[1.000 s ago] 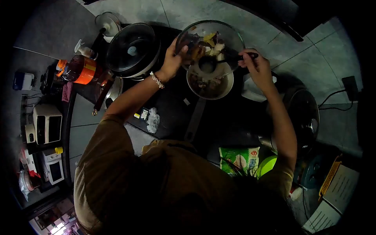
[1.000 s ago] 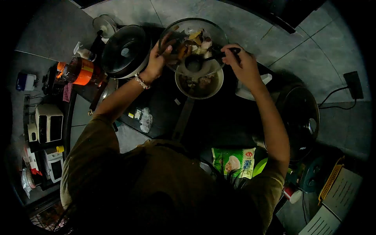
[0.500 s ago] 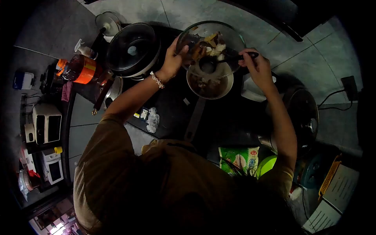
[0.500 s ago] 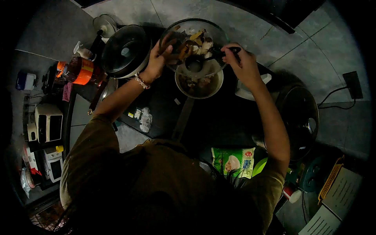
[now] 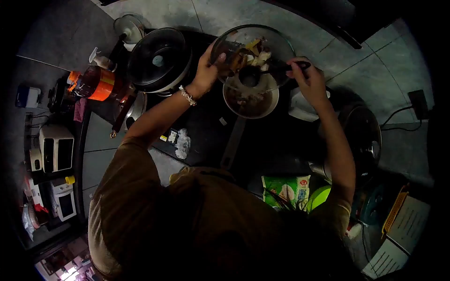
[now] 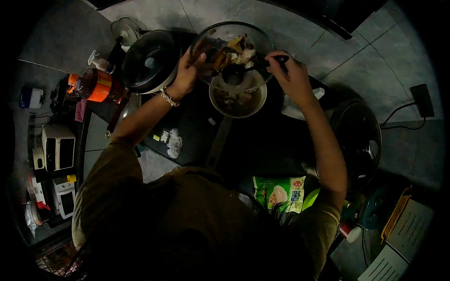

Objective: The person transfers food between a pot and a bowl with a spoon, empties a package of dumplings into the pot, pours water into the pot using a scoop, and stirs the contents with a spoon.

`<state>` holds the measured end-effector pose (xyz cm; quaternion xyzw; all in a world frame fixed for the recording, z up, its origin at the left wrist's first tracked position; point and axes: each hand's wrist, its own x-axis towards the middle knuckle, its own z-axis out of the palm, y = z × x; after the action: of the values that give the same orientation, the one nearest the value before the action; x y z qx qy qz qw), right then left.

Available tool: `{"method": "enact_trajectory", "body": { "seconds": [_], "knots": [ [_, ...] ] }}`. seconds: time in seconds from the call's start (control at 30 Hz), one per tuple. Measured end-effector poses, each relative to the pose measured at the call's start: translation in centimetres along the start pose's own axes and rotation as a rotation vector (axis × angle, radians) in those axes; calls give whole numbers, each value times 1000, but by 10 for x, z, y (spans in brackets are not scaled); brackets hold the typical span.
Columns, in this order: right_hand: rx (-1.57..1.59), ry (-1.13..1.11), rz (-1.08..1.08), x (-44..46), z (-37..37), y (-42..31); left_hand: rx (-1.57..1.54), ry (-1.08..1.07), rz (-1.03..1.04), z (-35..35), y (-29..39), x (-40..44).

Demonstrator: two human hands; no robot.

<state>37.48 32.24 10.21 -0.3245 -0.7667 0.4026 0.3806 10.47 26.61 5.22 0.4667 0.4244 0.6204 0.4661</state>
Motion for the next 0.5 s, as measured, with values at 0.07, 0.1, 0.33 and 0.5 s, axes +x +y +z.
{"method": "enact_trajectory", "body": {
  "seconds": [0.07,0.1,0.33,0.5],
  "knots": [
    [-14,4,-4,0,0,1,35,-6,37,-4,-7,3],
    [-24,13,-28,0,0,3,71,-12,73,-5,-7,4],
    [-51,24,-52,0,-1,1,48,-80,6,-4,3,2],
    [-46,26,-55,1,-2,1,46,-63,-11,1,11,-1]
  ]
}}
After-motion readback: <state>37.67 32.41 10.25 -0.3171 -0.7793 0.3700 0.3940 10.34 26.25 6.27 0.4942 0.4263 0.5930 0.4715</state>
